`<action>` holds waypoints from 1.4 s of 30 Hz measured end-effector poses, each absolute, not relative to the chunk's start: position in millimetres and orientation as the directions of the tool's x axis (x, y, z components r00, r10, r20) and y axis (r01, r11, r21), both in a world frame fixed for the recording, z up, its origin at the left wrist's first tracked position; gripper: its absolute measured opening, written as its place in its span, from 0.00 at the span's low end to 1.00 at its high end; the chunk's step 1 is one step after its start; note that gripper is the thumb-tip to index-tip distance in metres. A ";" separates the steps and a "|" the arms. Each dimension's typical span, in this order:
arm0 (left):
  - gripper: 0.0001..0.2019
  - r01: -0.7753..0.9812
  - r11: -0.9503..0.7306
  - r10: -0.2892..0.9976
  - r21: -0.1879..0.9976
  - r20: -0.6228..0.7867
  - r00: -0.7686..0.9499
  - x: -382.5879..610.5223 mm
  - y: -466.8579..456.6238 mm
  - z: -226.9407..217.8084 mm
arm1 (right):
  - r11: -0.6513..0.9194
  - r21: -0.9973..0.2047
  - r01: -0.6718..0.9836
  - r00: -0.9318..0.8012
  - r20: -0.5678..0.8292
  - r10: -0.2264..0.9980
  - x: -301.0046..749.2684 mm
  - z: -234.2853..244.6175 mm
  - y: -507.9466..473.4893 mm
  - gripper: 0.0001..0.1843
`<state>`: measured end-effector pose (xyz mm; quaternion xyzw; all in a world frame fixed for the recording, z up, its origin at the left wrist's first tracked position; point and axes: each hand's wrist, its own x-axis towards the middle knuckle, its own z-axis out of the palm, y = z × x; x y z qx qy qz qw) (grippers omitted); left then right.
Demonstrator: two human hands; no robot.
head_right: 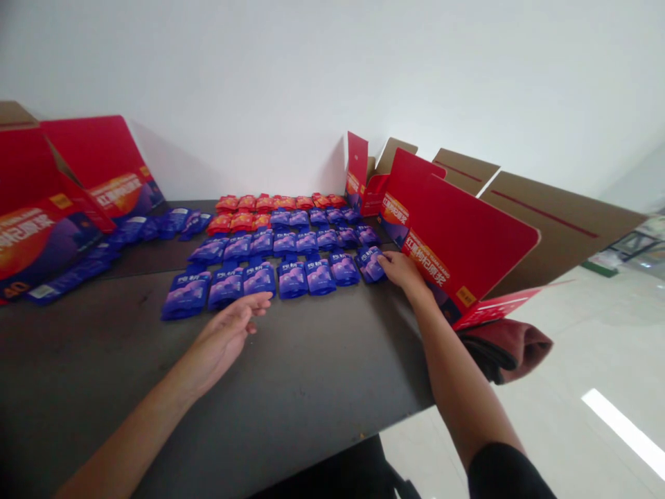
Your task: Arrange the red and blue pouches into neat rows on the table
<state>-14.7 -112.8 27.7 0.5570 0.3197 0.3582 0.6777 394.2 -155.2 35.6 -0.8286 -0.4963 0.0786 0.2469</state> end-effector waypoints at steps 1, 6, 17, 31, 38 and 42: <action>0.20 -0.131 0.126 0.841 0.983 -0.036 0.539 -14.8 -112.6 27.4 | -0.386 -0.504 0.773 0.505 0.119 0.855 395.1 33.0 -153.0 0.20; 0.19 -0.152 0.144 0.842 0.978 -0.041 0.538 -15.8 -111.9 25.9 | -0.412 -0.524 0.746 0.547 0.127 0.828 391.8 21.8 -148.3 0.22; 0.16 -0.198 0.166 0.835 0.966 -0.031 0.550 -14.2 -116.3 33.3 | -0.431 -0.395 0.811 0.538 0.216 0.815 387.7 22.3 -149.9 0.22; 0.14 -0.222 0.172 0.835 0.960 -0.022 0.550 -15.2 -116.6 33.6 | -0.479 -0.294 0.827 0.550 0.251 0.797 374.7 35.1 -161.9 0.22; 0.13 -0.228 0.168 0.836 0.959 -0.016 0.549 -13.9 -116.9 35.6 | -0.473 -0.273 0.838 0.538 0.258 0.803 370.2 40.5 -164.1 0.21; 0.12 -0.224 0.165 0.832 0.961 -0.013 0.555 -14.4 -116.6 34.2 | -0.470 -0.287 0.835 0.540 0.256 0.802 372.3 39.5 -164.2 0.21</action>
